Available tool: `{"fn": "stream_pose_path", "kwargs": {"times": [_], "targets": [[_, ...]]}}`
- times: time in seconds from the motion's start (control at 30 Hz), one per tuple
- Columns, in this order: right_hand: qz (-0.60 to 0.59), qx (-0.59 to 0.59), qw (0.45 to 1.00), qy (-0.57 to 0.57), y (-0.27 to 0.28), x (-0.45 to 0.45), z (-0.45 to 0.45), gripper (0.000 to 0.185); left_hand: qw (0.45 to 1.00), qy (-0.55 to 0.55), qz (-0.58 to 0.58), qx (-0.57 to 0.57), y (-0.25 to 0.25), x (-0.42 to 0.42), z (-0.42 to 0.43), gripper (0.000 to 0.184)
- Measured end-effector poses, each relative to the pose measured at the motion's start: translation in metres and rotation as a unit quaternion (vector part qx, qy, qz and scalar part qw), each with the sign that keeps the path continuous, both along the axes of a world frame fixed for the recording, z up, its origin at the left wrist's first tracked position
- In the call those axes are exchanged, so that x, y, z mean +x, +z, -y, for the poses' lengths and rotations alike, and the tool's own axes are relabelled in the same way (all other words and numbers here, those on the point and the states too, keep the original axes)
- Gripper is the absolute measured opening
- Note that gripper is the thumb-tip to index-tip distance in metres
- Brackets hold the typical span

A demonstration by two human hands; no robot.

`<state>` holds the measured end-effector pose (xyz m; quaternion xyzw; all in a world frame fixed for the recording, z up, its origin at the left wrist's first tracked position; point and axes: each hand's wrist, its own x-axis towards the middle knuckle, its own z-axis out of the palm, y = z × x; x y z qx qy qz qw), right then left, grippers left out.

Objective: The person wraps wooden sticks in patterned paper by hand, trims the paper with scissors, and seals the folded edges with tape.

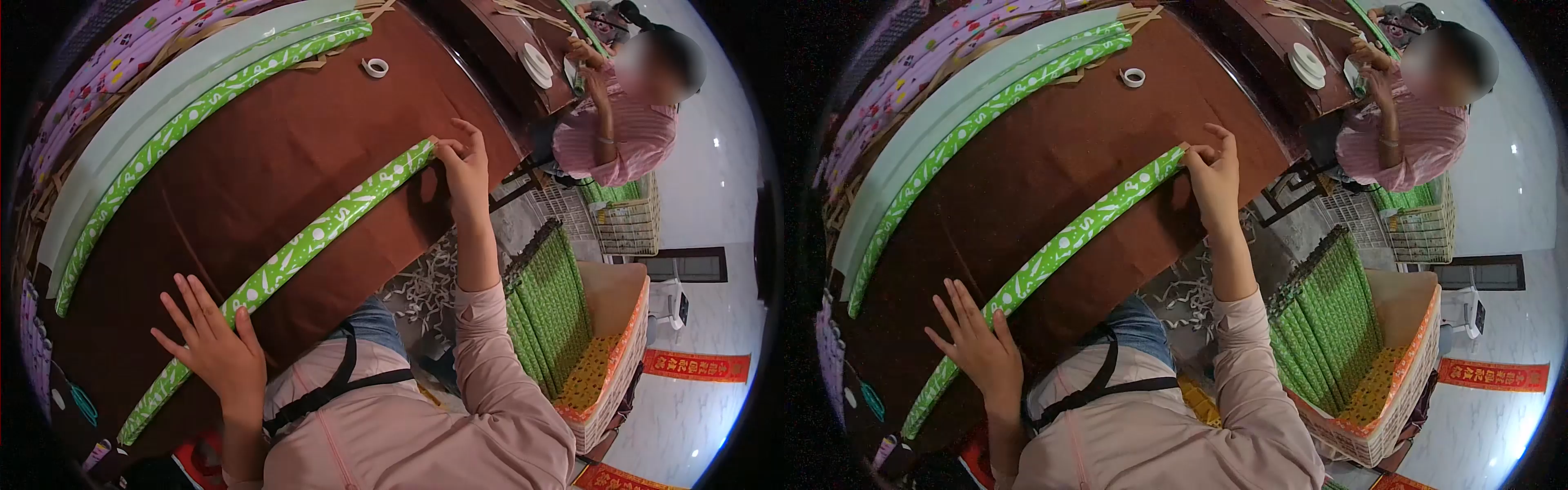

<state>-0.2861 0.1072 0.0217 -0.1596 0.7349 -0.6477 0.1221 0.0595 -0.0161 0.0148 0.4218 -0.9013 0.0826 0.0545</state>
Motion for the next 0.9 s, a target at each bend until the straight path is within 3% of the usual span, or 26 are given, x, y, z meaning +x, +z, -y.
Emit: {"fn": "stream_pose_path", "kwargs": {"times": [0.73, 0.9], "targets": [[0.067, -0.054, 0.996, -0.012, -0.005, 0.002, 0.0, 0.06, 1.0, 0.012, 0.013, 0.001, 0.0, -0.001, 0.001, 0.061], [0.044, -0.053, 0.997, 0.043, -0.005, 0.005, -0.007, 0.062, 1.0, 0.008, 0.009, -0.004, -0.002, 0.0, 0.002, 0.06]]}}
